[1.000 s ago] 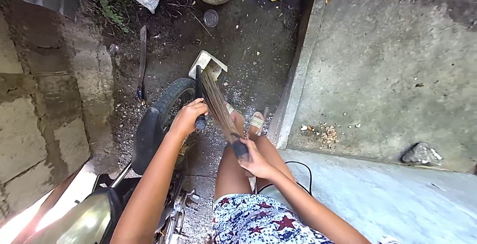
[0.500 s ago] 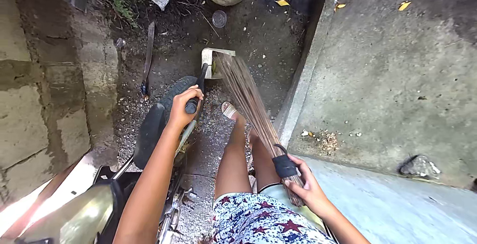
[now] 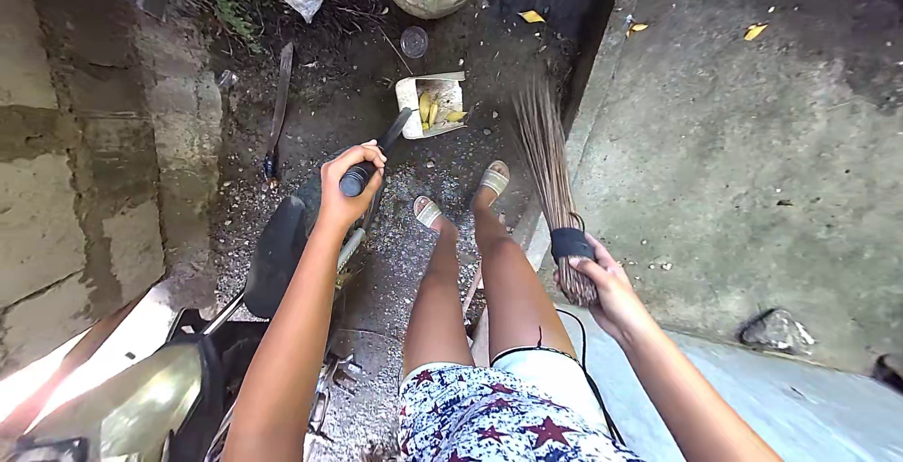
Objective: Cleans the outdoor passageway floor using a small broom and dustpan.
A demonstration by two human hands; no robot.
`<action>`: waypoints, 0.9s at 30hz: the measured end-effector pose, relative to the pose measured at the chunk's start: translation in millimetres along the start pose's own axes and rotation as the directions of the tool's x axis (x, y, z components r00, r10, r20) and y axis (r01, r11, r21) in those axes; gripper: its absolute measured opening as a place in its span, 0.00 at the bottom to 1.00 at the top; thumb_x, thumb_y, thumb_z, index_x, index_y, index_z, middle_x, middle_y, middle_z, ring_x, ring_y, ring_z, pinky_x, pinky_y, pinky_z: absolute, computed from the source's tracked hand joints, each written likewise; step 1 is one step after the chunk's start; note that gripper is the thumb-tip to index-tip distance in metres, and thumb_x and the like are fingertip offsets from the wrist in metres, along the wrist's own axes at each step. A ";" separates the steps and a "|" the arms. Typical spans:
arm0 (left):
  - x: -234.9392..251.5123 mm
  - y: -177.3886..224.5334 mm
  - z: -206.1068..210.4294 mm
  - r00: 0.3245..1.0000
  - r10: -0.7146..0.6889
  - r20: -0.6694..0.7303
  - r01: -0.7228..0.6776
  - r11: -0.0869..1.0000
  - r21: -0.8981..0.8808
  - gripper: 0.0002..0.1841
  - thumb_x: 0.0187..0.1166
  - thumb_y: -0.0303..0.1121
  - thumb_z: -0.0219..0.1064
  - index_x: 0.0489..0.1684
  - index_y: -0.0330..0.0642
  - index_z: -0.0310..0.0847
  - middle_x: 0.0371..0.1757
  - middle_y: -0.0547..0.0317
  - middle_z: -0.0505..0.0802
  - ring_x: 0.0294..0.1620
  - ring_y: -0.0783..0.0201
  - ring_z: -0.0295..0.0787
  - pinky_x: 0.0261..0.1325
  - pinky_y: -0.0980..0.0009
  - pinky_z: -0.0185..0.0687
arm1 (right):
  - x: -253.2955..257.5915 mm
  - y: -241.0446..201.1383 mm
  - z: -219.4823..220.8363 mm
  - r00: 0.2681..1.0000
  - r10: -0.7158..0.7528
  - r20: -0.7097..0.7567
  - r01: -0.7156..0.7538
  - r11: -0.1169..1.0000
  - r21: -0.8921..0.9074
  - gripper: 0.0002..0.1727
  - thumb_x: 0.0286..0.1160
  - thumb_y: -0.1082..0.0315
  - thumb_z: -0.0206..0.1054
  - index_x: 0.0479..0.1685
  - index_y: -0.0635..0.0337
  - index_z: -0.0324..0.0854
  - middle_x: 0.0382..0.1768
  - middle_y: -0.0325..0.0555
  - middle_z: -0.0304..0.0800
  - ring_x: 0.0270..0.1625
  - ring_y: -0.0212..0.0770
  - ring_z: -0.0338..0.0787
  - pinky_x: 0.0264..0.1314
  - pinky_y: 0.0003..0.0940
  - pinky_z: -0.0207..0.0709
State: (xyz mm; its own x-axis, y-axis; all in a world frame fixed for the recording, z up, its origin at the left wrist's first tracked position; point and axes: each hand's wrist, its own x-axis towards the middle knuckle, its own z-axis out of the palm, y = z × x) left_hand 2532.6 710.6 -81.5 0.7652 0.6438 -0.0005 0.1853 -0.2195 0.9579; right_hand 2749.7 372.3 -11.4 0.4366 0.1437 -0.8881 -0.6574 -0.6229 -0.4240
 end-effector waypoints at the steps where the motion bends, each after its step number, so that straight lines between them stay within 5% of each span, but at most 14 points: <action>1: 4.0 5.8 1.5 1.000 0.005 0.005 -0.005 1.000 -0.003 0.05 0.65 0.17 0.67 0.35 0.24 0.83 0.45 0.42 0.95 0.65 0.53 0.91 0.84 0.58 0.73 | 11.6 -8.2 1.7 1.000 0.020 0.022 -0.020 1.000 0.004 0.38 0.77 0.72 0.52 0.91 0.60 0.45 0.52 0.49 0.83 0.31 0.37 0.90 0.32 0.32 0.88; 3: 10.2 15.3 7.5 1.000 0.015 0.016 -0.015 1.000 -0.013 0.04 0.65 0.17 0.66 0.33 0.25 0.83 0.45 0.42 0.95 0.65 0.53 0.91 0.84 0.58 0.73 | 23.5 -17.4 1.2 0.996 0.053 0.078 -0.053 0.999 -0.004 0.35 0.79 0.73 0.51 0.89 0.60 0.49 0.50 0.49 0.84 0.31 0.37 0.90 0.31 0.32 0.88; 6: 21.2 18.4 21.9 1.000 0.022 0.015 -0.022 0.999 -0.033 0.03 0.65 0.17 0.65 0.32 0.26 0.82 0.45 0.43 0.95 0.65 0.54 0.91 0.85 0.58 0.72 | 18.7 -25.5 -12.6 0.977 0.082 0.197 -0.068 0.995 -0.078 0.42 0.68 0.70 0.56 0.89 0.58 0.49 0.54 0.46 0.84 0.34 0.36 0.91 0.34 0.32 0.89; 10: 32.7 10.3 41.3 0.999 -0.008 -0.040 0.008 1.000 0.019 0.03 0.66 0.16 0.65 0.33 0.24 0.82 0.46 0.41 0.94 0.67 0.52 0.90 0.86 0.58 0.70 | -3.1 -36.9 -57.3 0.969 0.064 0.240 -0.007 0.973 -0.232 0.52 0.54 0.67 0.65 0.92 0.57 0.50 0.66 0.45 0.83 0.46 0.32 0.92 0.43 0.30 0.88; 12: 39.5 9.0 47.6 0.997 -0.029 -0.068 0.033 0.998 0.047 0.04 0.66 0.16 0.65 0.34 0.24 0.83 0.47 0.41 0.94 0.67 0.53 0.89 0.85 0.59 0.71 | -11.8 -44.2 -83.4 0.971 0.027 0.239 0.073 0.914 -0.399 0.53 0.53 0.66 0.67 0.93 0.57 0.52 0.77 0.49 0.76 0.61 0.32 0.88 0.57 0.30 0.85; 14: 45.7 11.3 53.4 0.996 -0.050 -0.072 0.054 0.997 0.060 0.05 0.66 0.16 0.65 0.35 0.24 0.82 0.47 0.41 0.94 0.68 0.53 0.89 0.85 0.59 0.70 | -15.5 -47.3 -104.0 0.974 -0.053 0.218 0.174 0.795 -0.581 0.53 0.51 0.65 0.69 0.92 0.59 0.56 0.77 0.60 0.72 0.69 0.46 0.82 0.65 0.43 0.80; 17: 55.4 13.1 60.8 0.994 -0.067 -0.082 0.071 0.996 0.047 0.05 0.67 0.17 0.66 0.37 0.24 0.82 0.49 0.42 0.94 0.69 0.54 0.88 0.86 0.59 0.70 | -14.2 -49.6 -116.8 0.961 -0.200 0.189 0.274 0.621 -0.735 0.51 0.50 0.68 0.70 0.89 0.64 0.61 0.71 0.70 0.74 0.62 0.65 0.83 0.56 0.66 0.77; 18: 57.6 13.3 62.9 0.993 -0.079 -0.083 0.082 0.996 0.037 0.05 0.67 0.17 0.66 0.37 0.24 0.82 0.50 0.42 0.94 0.70 0.55 0.87 0.86 0.59 0.69 | -13.4 -52.2 -118.7 0.968 -0.191 0.164 0.250 0.671 -0.698 0.51 0.51 0.69 0.70 0.89 0.64 0.60 0.71 0.67 0.74 0.62 0.61 0.83 0.57 0.62 0.78; 20: 63.3 12.6 67.7 0.991 -0.101 -0.089 0.102 0.995 0.010 0.05 0.68 0.17 0.66 0.38 0.25 0.82 0.51 0.44 0.93 0.71 0.57 0.86 0.87 0.60 0.69 | -12.5 -60.7 -123.8 0.993 -0.075 0.092 0.106 0.912 -0.396 0.49 0.55 0.65 0.67 0.90 0.60 0.57 0.69 0.48 0.80 0.54 0.36 0.88 0.52 0.34 0.85; 22: 68.2 13.7 74.6 0.986 -0.129 -0.104 0.128 0.992 -0.015 0.05 0.67 0.17 0.66 0.38 0.25 0.81 0.51 0.46 0.93 0.71 0.59 0.86 0.87 0.60 0.69 | -7.2 -65.8 -136.7 0.992 0.039 0.116 -0.048 0.996 0.074 0.48 0.52 0.58 0.71 0.83 0.52 0.59 0.47 0.41 0.90 0.31 0.36 0.92 0.29 0.32 0.89; 23: 70.5 15.3 78.7 0.984 -0.141 -0.109 0.140 0.990 -0.022 0.05 0.67 0.16 0.66 0.38 0.26 0.81 0.51 0.47 0.93 0.71 0.60 0.86 0.86 0.60 0.70 | -3.7 -66.8 -147.5 0.985 0.062 0.161 -0.090 0.981 0.171 0.47 0.51 0.56 0.74 0.81 0.50 0.60 0.41 0.42 0.92 0.27 0.38 0.92 0.25 0.33 0.88; 24: 72.8 16.8 83.0 0.983 -0.147 -0.109 0.144 0.989 -0.030 0.05 0.67 0.16 0.66 0.38 0.26 0.81 0.51 0.47 0.93 0.70 0.60 0.86 0.86 0.60 0.70 | 0.0 -67.0 -158.9 0.982 0.045 0.182 -0.071 0.987 0.141 0.47 0.50 0.56 0.75 0.80 0.50 0.61 0.43 0.41 0.92 0.29 0.37 0.92 0.26 0.32 0.88; 26: 78.6 19.5 92.8 0.985 -0.141 -0.099 0.138 0.990 -0.042 0.05 0.66 0.16 0.66 0.38 0.26 0.81 0.51 0.47 0.93 0.70 0.60 0.87 0.86 0.60 0.71 | 4.9 -71.2 -175.1 0.980 -0.082 0.183 0.135 0.944 -0.301 0.49 0.50 0.60 0.71 0.85 0.57 0.61 0.64 0.40 0.84 0.50 0.32 0.90 0.47 0.30 0.87; 27: 80.9 21.0 97.6 0.986 -0.139 -0.087 0.135 0.990 -0.045 0.06 0.67 0.16 0.66 0.38 0.25 0.81 0.51 0.46 0.93 0.70 0.59 0.87 0.86 0.60 0.70 | 6.1 -73.5 -177.8 0.967 -0.147 0.209 0.235 0.833 -0.501 0.50 0.50 0.65 0.71 0.87 0.62 0.61 0.73 0.54 0.77 0.61 0.42 0.86 0.57 0.41 0.84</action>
State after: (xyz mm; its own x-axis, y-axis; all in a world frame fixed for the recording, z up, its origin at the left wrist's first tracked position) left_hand 2658.5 686.5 -89.5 0.6755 0.7293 -0.1085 0.2594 -0.0973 0.9609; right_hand 2909.9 282.3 46.0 0.3907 0.3909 -0.8334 -0.1380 -0.8703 -0.4729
